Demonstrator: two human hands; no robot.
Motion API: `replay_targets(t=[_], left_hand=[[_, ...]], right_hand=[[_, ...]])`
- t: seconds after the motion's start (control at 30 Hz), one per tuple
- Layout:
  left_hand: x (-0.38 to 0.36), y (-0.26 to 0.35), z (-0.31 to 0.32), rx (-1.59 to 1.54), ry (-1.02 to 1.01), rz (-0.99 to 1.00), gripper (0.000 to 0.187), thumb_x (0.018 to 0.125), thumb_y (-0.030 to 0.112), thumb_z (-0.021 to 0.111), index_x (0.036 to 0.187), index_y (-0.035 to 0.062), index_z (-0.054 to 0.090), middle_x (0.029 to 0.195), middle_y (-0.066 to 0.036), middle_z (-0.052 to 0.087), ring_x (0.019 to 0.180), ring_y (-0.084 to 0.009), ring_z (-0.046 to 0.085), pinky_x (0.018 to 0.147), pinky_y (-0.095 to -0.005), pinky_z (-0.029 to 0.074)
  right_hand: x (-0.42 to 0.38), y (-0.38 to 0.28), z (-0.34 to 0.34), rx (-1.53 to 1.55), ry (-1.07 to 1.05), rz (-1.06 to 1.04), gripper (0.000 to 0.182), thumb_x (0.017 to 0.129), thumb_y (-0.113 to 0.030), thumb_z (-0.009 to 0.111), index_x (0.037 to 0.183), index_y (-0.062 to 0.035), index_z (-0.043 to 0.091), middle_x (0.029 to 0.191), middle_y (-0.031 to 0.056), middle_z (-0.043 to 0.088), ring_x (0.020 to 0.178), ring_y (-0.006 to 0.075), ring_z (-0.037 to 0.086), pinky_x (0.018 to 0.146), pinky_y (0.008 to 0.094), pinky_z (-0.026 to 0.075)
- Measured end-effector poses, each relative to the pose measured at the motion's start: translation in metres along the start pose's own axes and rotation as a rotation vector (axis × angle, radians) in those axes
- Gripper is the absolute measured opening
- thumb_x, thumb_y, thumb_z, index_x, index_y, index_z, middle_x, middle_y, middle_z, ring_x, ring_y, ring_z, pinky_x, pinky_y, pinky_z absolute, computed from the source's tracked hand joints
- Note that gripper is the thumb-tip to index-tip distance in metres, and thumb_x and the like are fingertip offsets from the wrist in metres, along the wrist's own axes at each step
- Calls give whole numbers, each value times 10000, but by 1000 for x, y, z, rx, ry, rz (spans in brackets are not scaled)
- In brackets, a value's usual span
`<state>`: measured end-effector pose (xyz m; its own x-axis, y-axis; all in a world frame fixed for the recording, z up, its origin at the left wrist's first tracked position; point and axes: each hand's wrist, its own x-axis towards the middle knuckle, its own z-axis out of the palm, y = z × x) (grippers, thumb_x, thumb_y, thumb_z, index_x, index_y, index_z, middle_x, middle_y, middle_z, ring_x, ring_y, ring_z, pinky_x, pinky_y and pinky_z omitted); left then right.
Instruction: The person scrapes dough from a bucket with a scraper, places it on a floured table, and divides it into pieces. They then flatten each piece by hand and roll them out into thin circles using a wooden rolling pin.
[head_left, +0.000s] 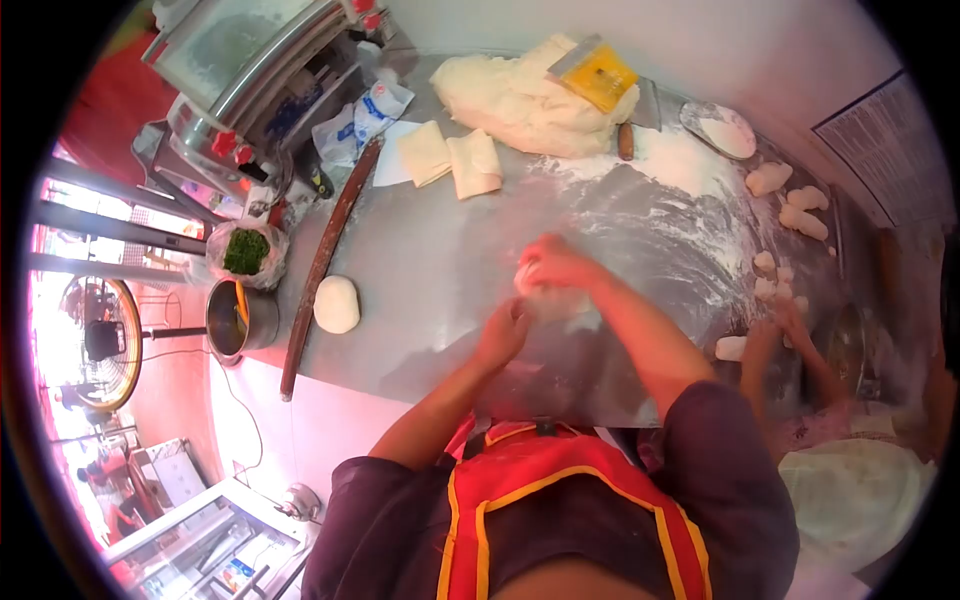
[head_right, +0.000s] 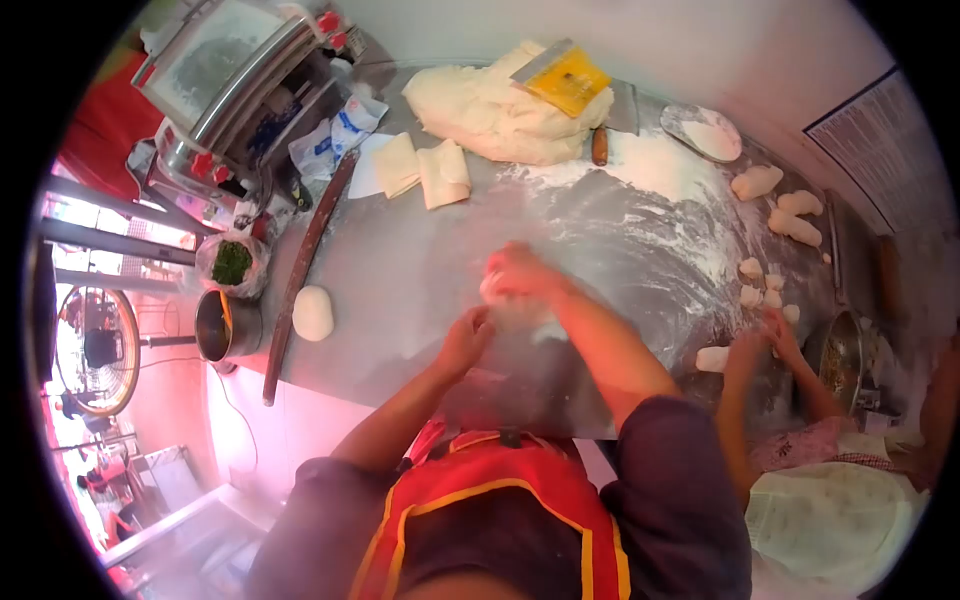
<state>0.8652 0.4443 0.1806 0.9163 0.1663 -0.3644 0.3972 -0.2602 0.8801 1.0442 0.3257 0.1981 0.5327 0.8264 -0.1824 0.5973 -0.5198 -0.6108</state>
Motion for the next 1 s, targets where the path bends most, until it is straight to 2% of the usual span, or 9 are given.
replay_targets(t=[0.03,0.13,0.27,0.43,0.47,0.57,0.77,0.87,1.0], left_hand=[[-8,-6,-3,-28,-21,-53,396,935,275,590,1177,-37,567,1088,-220,671,992,-334,660,850,-400,513],[-21,-10,-20,28,88,-56,400,932,286,598,1160,-42,576,1065,-212,681,978,-308,671,845,-386,520],[-6,5,-40,45,256,94,388,939,279,595,1164,-36,562,1020,-240,679,977,-342,674,841,-419,522],[44,9,-25,102,109,99,396,898,276,639,1136,-37,588,1029,-240,679,982,-363,664,857,-417,517],[55,14,-18,122,75,83,403,885,276,651,1132,-38,596,1030,-241,679,980,-364,663,858,-415,517],[85,44,4,215,-17,70,414,843,278,688,1108,-33,623,1005,-227,685,952,-363,664,841,-416,516],[101,81,17,238,-197,-30,359,835,223,669,1111,-7,662,1050,-188,697,985,-317,663,838,-394,510],[81,53,14,444,-61,579,361,844,185,645,1177,46,643,1145,-178,672,1116,-306,614,924,-412,477],[23,32,21,716,-27,757,465,864,164,601,1309,39,552,1338,-168,569,1286,-305,502,1052,-429,402]], right_hand=[[7,-16,9,-95,-112,-160,339,666,-204,746,982,-86,709,967,166,690,811,304,674,749,430,532],[15,-42,24,44,-164,-11,293,689,-197,745,956,-82,709,869,161,684,751,290,662,702,408,531],[-26,33,28,459,502,479,303,757,-323,718,812,-33,649,792,154,659,707,291,631,667,406,501],[-143,39,20,395,190,828,362,796,-389,734,861,-50,627,764,127,649,720,246,628,661,392,484],[-146,37,16,295,375,751,270,827,-262,747,898,-23,641,708,21,619,626,107,569,538,299,462],[-112,52,32,567,649,539,256,810,-235,765,866,-10,656,820,54,657,708,115,603,585,290,483],[-75,14,-2,338,434,661,296,770,-137,747,1023,-11,658,1043,150,678,912,261,655,789,372,521],[-102,9,12,103,555,387,318,816,-149,686,1106,-25,651,1164,191,639,1102,331,597,939,420,471],[-143,-13,46,-136,561,119,438,864,-124,627,1280,-2,561,1337,204,534,1258,364,497,1055,449,401]])
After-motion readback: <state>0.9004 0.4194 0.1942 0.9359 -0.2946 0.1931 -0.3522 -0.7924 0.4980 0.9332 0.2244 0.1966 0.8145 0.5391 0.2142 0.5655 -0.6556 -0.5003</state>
